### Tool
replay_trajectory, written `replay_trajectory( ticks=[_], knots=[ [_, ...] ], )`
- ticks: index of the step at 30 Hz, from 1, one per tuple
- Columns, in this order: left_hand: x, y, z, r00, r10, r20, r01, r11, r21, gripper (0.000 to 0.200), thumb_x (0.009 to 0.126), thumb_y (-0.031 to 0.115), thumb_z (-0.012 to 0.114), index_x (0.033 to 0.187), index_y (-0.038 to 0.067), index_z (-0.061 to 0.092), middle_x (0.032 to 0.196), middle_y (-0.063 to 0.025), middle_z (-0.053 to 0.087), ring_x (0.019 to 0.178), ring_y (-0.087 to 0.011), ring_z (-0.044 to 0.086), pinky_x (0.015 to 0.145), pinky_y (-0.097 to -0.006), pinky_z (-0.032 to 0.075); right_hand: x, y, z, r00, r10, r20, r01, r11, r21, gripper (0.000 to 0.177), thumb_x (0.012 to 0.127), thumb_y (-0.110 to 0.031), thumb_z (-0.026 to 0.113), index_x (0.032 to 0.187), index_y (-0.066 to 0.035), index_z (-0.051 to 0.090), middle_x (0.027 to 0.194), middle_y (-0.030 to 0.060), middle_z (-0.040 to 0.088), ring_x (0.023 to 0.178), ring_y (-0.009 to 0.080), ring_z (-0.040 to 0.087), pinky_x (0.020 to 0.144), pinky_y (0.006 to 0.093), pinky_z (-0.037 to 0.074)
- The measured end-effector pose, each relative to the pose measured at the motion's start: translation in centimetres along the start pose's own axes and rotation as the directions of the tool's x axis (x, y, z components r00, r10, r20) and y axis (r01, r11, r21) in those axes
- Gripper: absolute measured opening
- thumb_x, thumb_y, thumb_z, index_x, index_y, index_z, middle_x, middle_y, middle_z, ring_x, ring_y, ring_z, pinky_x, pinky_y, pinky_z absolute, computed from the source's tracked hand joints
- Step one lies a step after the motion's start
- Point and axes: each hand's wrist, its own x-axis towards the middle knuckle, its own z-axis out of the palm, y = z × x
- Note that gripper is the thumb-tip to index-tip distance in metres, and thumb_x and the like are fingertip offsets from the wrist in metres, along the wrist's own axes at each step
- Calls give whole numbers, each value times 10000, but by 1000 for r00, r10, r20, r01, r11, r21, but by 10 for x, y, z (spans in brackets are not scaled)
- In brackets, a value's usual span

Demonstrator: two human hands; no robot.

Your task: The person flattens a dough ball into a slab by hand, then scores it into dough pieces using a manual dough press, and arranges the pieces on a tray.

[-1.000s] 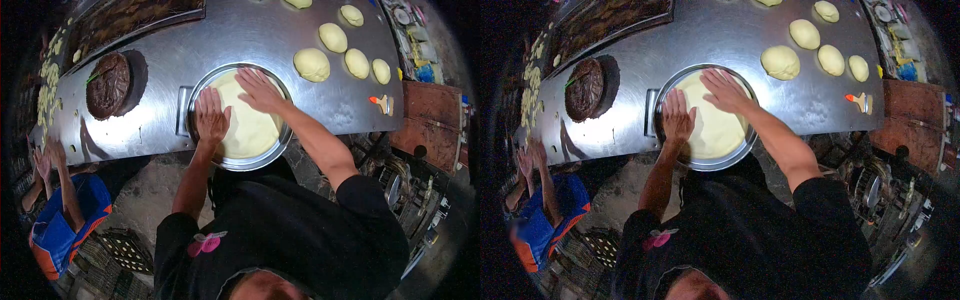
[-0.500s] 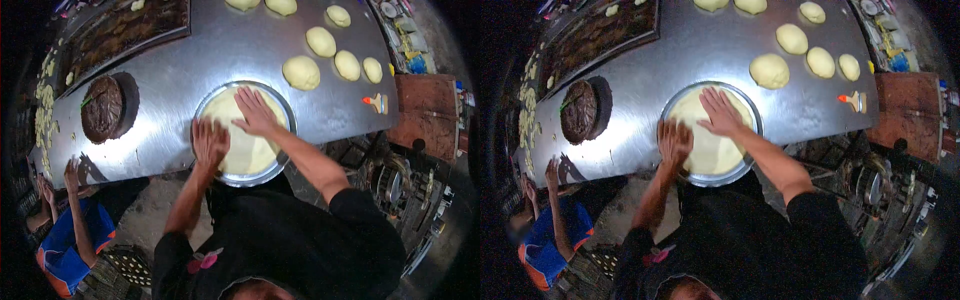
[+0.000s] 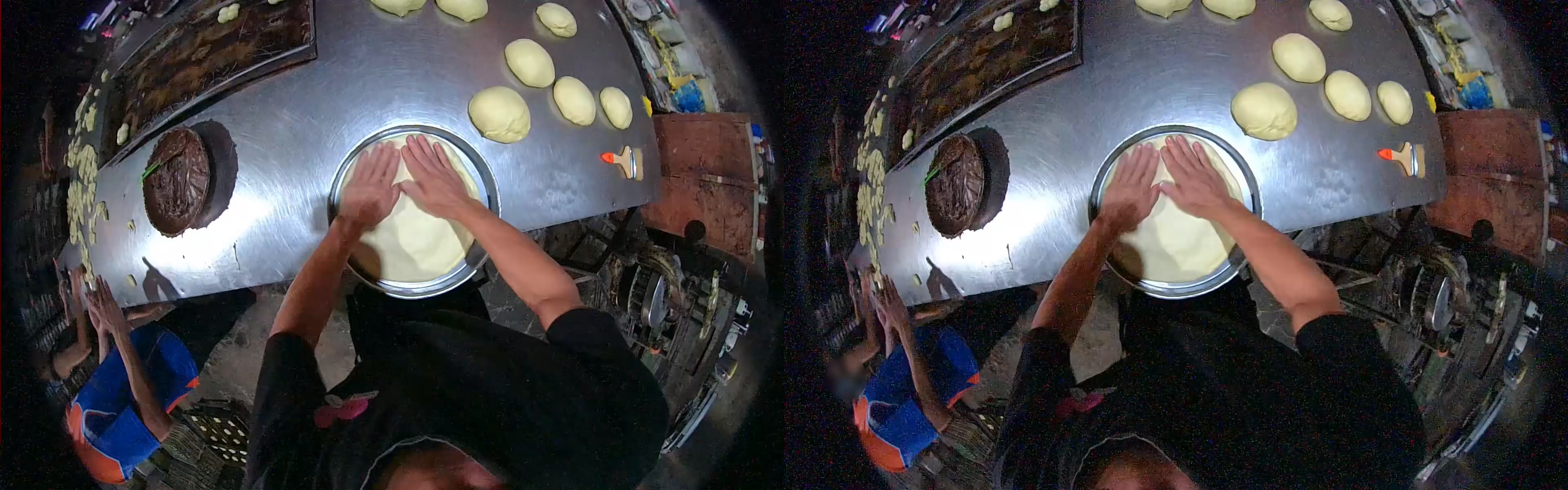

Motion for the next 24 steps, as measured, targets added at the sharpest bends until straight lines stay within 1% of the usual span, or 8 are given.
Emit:
replay_trajectory(
  ticks=[3,7,10,13,17,19,22,24],
  knots=[
    [-7,3,15,991,-130,-25,131,990,54,658,894,333,552,1417,-10,348,1478,-202,337,1378,-348,308,1121,-473,261,9,22,-16,994,-112,2,112,993,-35,565,982,-376,367,1413,-11,362,1531,173,237,1434,298,179,1167,464,106],
    [2,8,-1,979,-197,58,188,973,133,657,910,359,532,1420,-9,341,1478,-209,329,1368,-353,322,1121,-477,257,26,4,-42,980,200,13,-172,804,569,534,988,-369,352,1369,-7,441,1488,154,341,1404,308,244,1153,458,170],
    [21,2,-10,997,63,32,-63,998,-4,657,938,359,505,1432,-20,294,1483,-256,281,1373,-373,301,1121,-489,248,-14,6,-12,984,36,-177,-57,992,-117,559,968,-368,430,1414,-34,380,1525,135,273,1418,314,214,1163,449,145],
    [11,10,-6,996,-73,-44,75,996,53,666,940,372,500,1431,-26,288,1472,-265,290,1363,-397,306,1111,-500,258,0,20,-13,995,15,-100,-33,983,-182,556,959,-378,449,1404,-49,400,1515,129,300,1421,285,221,1162,452,142],
    [-6,30,-17,958,-285,-30,286,954,86,567,861,292,586,1277,-82,495,1372,-300,426,1300,-421,403,1081,-533,305,24,-5,-58,960,252,120,-278,901,332,530,994,-385,335,1388,-38,410,1466,154,372,1400,288,266,1155,390,183],
    [9,28,-12,981,-38,-189,65,988,138,580,855,299,565,1259,-111,497,1345,-309,446,1285,-453,403,1070,-545,313,25,-19,-32,1000,-16,25,17,999,-36,610,993,-411,331,1428,15,319,1513,174,277,1434,286,180,1170,430,133],
    [0,14,-2,995,-52,-87,58,995,75,636,879,329,540,1324,-109,419,1405,-303,376,1335,-443,332,1082,-547,291,19,-17,-15,999,-13,49,10,999,42,661,973,-453,376,1442,7,299,1543,159,209,1449,278,119,1179,444,66],
    [-31,29,3,944,-326,-45,328,943,47,690,886,363,536,1361,-101,351,1433,-296,324,1360,-438,277,1089,-549,268,-2,-14,-6,1000,14,6,-13,999,-31,628,965,-415,408,1436,-7,329,1542,146,225,1446,273,138,1177,433,88]
  ],
)
